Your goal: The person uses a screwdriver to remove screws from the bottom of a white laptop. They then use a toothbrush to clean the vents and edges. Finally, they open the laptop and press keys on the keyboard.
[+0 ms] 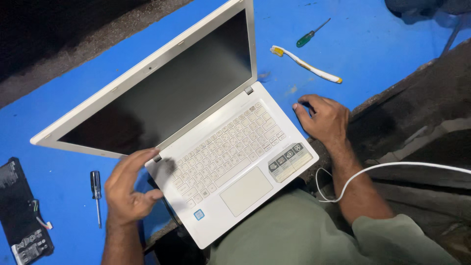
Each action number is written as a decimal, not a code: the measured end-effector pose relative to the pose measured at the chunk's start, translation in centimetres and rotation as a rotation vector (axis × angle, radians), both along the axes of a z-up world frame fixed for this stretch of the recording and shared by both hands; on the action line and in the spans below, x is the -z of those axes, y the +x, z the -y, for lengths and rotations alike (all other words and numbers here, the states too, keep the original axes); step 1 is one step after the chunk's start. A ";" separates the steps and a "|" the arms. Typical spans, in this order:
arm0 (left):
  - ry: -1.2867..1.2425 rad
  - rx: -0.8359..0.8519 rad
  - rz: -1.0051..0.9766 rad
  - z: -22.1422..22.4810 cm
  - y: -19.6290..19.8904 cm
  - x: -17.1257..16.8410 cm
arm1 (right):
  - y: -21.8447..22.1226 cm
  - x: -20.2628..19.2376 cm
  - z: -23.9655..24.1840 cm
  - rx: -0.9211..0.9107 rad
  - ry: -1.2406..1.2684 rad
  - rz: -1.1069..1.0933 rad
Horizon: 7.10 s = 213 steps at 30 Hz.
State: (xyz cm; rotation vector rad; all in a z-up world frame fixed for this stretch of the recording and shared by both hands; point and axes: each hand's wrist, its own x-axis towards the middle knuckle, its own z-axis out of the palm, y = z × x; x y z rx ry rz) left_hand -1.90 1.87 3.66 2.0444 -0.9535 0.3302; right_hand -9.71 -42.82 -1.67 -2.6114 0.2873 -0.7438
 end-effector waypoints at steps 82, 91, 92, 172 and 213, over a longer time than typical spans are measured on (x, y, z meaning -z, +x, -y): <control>-0.084 -0.781 -0.188 0.8 -7.5 5.2 | -3.0 3.9 8.6 -0.673 0.373 -0.012; -0.092 -0.596 -0.304 1.6 -2.6 7.0 | -4.0 7.6 4.4 -0.342 0.180 0.134; -0.066 -0.605 -0.389 1.7 -2.3 7.0 | -4.0 7.7 4.3 -0.334 0.135 0.145; 0.145 -0.805 -0.268 2.7 -2.7 8.1 | -4.3 -6.2 -22.7 -0.968 -0.495 -0.580; 0.072 -0.668 -0.154 2.1 -2.7 8.9 | -6.5 -5.2 -12.2 -0.837 -0.441 -0.367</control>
